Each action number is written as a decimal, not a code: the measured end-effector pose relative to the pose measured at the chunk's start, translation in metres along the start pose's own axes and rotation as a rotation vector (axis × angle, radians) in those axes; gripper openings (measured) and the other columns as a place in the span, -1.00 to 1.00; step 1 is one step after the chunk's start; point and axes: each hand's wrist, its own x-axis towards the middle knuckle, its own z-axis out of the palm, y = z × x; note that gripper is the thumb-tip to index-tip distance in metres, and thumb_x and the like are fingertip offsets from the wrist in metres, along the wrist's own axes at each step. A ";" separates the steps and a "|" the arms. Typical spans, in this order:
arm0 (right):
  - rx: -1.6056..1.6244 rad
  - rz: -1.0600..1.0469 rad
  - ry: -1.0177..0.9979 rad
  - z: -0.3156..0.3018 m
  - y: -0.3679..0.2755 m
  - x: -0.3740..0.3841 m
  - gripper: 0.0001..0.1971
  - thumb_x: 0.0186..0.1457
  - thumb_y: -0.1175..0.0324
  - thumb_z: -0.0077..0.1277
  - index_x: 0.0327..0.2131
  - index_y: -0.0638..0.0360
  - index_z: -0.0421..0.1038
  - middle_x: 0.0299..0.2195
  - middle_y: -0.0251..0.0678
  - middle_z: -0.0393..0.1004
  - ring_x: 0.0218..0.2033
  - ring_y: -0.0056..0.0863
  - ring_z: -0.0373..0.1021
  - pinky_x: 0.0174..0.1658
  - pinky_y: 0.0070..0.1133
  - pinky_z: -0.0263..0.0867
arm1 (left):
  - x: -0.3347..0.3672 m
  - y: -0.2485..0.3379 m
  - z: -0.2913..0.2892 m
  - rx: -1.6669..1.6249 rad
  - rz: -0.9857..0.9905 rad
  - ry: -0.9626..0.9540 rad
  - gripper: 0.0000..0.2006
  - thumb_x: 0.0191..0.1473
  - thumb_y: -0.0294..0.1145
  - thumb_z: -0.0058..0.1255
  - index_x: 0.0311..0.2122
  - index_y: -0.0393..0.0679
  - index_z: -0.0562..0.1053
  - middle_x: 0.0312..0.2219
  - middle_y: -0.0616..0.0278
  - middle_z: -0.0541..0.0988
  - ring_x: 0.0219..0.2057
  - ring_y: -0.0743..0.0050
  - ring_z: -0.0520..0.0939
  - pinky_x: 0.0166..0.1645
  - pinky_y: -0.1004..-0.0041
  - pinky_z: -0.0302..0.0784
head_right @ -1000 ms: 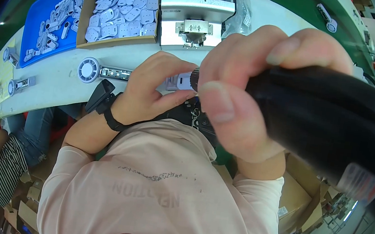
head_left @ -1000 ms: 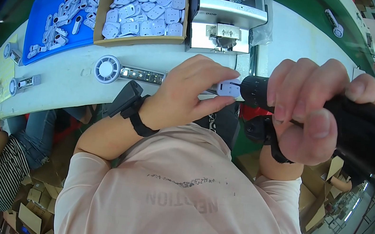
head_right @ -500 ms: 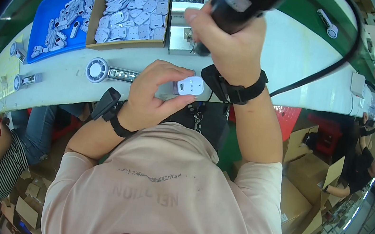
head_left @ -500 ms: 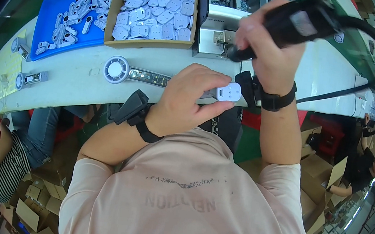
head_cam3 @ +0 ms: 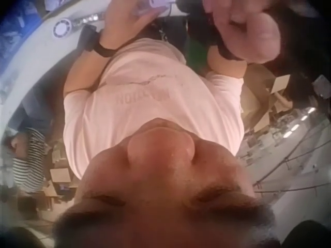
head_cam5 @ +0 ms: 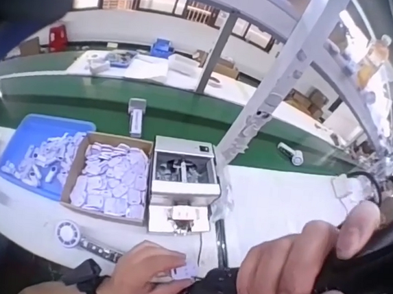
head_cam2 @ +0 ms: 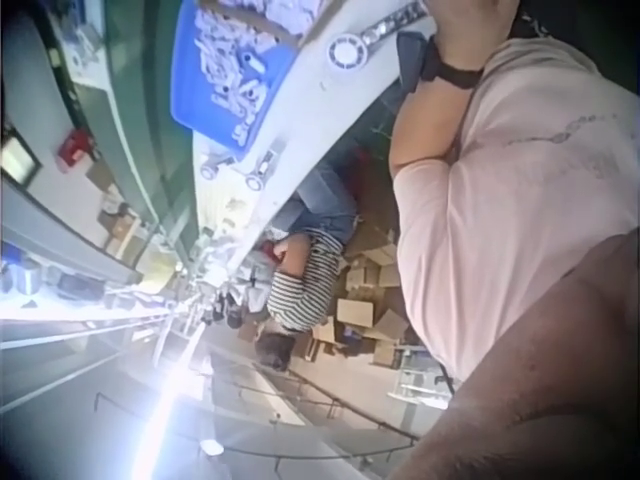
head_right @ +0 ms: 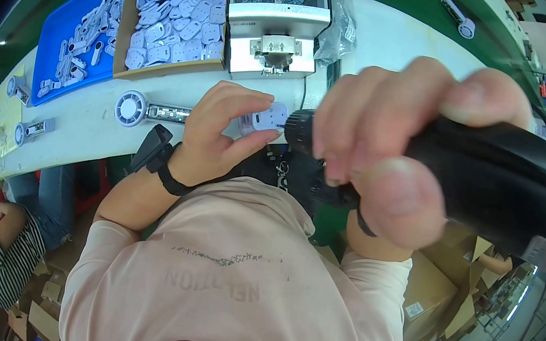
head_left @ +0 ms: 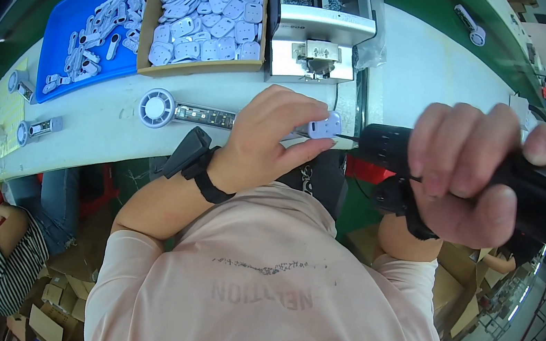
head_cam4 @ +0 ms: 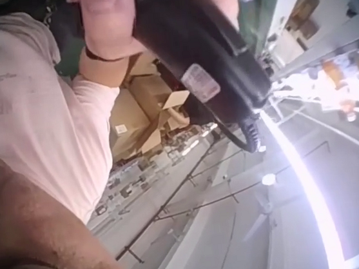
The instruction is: Assemble mechanical components using an electric screwdriver on an assembly line.
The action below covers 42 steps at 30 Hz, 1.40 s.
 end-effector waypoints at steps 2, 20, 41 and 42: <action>-0.013 -0.002 -0.001 -0.001 0.010 -0.001 -0.61 0.35 0.34 -0.02 0.19 0.01 0.21 -0.36 -0.39 0.36 -0.51 -0.55 0.30 -0.36 -0.50 0.31 | 0.000 0.001 0.000 0.018 0.003 -0.019 -0.60 -0.12 -0.47 0.45 -0.12 -0.15 0.58 -0.22 0.16 0.67 -0.25 0.08 0.63 -0.15 0.25 0.56; -0.134 0.059 0.126 0.019 0.014 -0.010 -0.59 0.28 0.41 0.10 0.11 0.00 0.17 -0.40 -0.40 0.36 -0.54 -0.53 0.35 -0.38 -0.51 0.33 | 0.001 0.001 0.005 0.035 0.026 -0.019 -0.59 -0.11 -0.46 0.45 -0.10 -0.16 0.58 -0.20 0.17 0.66 -0.25 0.08 0.62 -0.15 0.26 0.56; -0.405 0.253 0.316 -0.005 0.107 0.002 -0.70 0.10 0.70 0.14 -0.13 0.21 0.35 -0.46 -0.26 0.48 -0.55 -0.46 0.45 -0.44 -0.53 0.40 | -0.010 0.002 -0.026 0.011 0.011 -0.053 -0.64 -0.07 -0.46 0.41 -0.11 -0.15 0.60 -0.17 0.11 0.67 -0.21 0.07 0.66 -0.12 0.25 0.60; -0.405 0.329 0.318 -0.003 0.105 -0.003 -0.69 0.11 0.70 0.13 -0.11 0.20 0.34 -0.46 -0.26 0.48 -0.56 -0.47 0.44 -0.44 -0.51 0.40 | -0.010 0.002 -0.025 -0.002 0.011 -0.044 -0.64 -0.08 -0.46 0.41 -0.12 -0.14 0.60 -0.16 0.11 0.67 -0.21 0.07 0.66 -0.12 0.25 0.60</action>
